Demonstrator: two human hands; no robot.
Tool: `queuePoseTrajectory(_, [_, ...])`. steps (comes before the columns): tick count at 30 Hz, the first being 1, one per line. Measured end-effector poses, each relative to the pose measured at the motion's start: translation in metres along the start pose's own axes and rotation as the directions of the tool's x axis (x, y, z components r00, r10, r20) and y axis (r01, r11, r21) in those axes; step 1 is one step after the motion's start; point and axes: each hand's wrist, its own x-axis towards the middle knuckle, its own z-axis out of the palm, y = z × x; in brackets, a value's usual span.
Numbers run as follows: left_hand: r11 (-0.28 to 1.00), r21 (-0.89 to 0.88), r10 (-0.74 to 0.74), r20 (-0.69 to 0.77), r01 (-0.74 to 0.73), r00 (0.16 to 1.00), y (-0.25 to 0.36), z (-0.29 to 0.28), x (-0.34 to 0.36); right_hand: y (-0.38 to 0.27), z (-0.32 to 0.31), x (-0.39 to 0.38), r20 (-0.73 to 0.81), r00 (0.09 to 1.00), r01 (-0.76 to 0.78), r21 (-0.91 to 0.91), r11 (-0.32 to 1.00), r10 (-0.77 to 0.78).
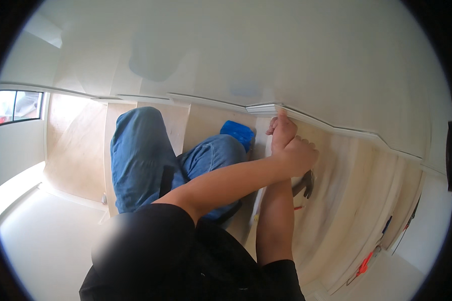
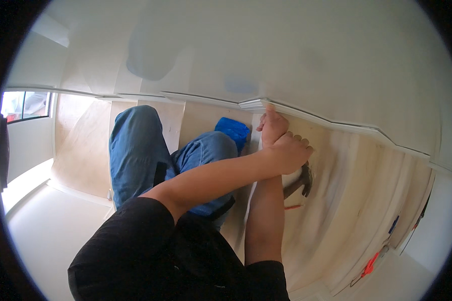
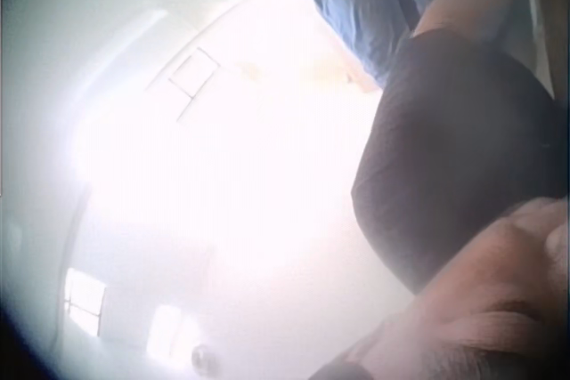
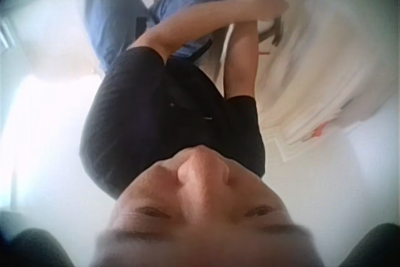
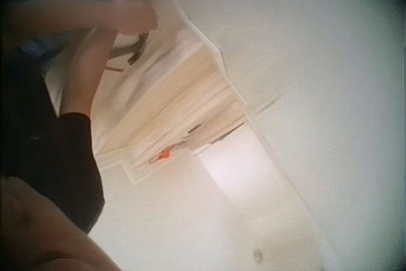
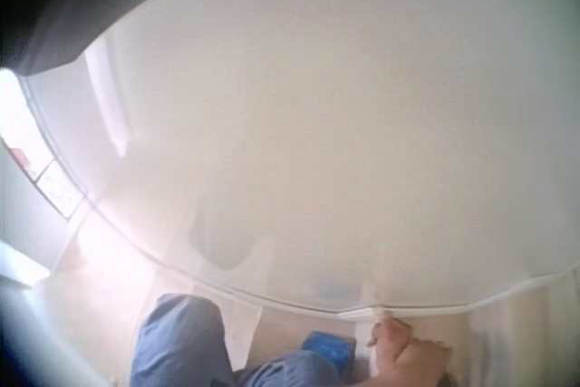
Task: Installing and securing decorative molding on the side of an interior staircase.
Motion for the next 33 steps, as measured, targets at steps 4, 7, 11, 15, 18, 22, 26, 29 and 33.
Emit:
queuePoseTrajectory(4, [0.978,-0.187,0.009,-0.421,-0.097,0.907,-0.026,-0.009,-0.046,0.014,0.006,0.005,0.008,1.000,0.012,-0.048,0.999,-0.011])
queuePoseTrajectory(7, [0.821,-0.558,-0.287,-0.590,-0.124,0.755,-0.054,-0.013,-0.087,0.039,-0.010,0.018,-0.081,0.935,0.354,0.188,0.916,-0.344])
queuePoseTrajectory(11, [0.632,-0.754,-0.676,-0.424,0.178,0.603,-0.112,-0.015,-0.106,0.017,0.000,0.008,-0.027,0.990,0.137,0.030,0.990,-0.137])
queuePoseTrajectory(15, [0.637,-0.720,-0.668,-0.336,0.277,0.664,-0.121,-0.014,-0.094,0.018,0.000,0.010,-0.012,0.992,0.125,0.030,0.992,-0.125])
queuePoseTrajectory(18, [0.658,-0.704,-0.645,-0.343,0.267,0.683,-0.113,-0.010,-0.080,0.017,0.001,0.011,-0.027,0.994,0.108,0.029,0.994,-0.107])
queuePoseTrajectory(22, [0.645,-0.731,-0.626,-0.338,0.222,0.703,-0.104,-0.010,-0.071,0.024,0.002,0.018,-0.110,0.982,0.157,0.006,0.988,-0.155])
queuePoseTrajectory(26, [0.651,-0.723,-0.614,-0.319,0.234,0.722,-0.100,-0.012,-0.069,0.025,-0.002,0.016,-0.099,0.984,0.152,0.013,0.988,-0.150])
queuePoseTrajectory(29, [0.636,-0.734,-0.631,-0.318,0.238,0.708,-0.102,-0.007,-0.069,0.017,0.004,0.010,-0.093,0.981,0.165,-0.033,0.986,-0.168])
queuePoseTrajectory(33, [0.622,-0.750,-0.638,-0.318,0.226,0.701,-0.100,-0.013,-0.065,0.010,0.004,0.008,-0.099,0.986,0.134,-0.019,0.991,-0.135])
